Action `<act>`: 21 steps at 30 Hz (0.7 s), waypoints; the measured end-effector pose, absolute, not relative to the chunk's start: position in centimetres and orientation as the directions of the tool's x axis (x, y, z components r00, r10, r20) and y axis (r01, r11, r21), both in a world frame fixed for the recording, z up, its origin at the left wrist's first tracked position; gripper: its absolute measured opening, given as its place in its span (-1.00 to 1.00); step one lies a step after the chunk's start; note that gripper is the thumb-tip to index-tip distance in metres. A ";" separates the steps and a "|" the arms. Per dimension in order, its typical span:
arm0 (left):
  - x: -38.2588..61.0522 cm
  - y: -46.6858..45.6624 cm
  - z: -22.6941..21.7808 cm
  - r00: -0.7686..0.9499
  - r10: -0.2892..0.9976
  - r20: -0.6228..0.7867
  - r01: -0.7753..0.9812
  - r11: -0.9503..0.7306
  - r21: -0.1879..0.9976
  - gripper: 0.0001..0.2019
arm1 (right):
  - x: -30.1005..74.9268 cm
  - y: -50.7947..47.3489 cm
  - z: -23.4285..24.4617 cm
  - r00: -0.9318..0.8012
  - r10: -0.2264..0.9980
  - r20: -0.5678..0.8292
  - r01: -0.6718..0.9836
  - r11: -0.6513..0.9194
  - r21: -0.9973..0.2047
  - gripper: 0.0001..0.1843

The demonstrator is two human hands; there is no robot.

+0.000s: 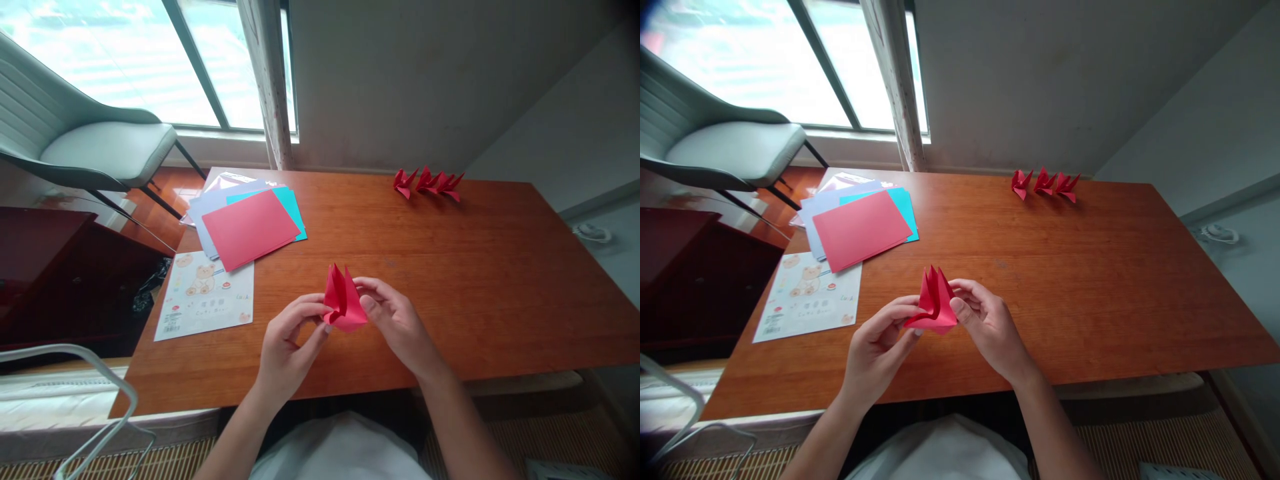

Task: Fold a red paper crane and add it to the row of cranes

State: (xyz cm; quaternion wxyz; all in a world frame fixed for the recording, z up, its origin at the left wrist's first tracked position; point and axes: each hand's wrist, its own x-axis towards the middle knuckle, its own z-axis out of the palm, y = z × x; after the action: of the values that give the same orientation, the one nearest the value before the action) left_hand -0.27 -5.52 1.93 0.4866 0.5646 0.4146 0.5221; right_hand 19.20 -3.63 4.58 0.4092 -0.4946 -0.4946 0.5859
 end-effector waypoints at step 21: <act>0.4 -5.6 2.8 0.178 0.962 0.207 0.080 -0.224 0.971 -0.79 | 19.1 -4.1 4.6 -0.114 0.993 -0.023 0.199 0.000 -0.980 -0.81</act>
State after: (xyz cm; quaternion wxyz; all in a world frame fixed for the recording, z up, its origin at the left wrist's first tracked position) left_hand 0.42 -5.61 2.77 0.4577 0.6162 0.4226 0.4819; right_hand 19.10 -4.06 4.58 0.4149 -0.5204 -0.5725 0.4789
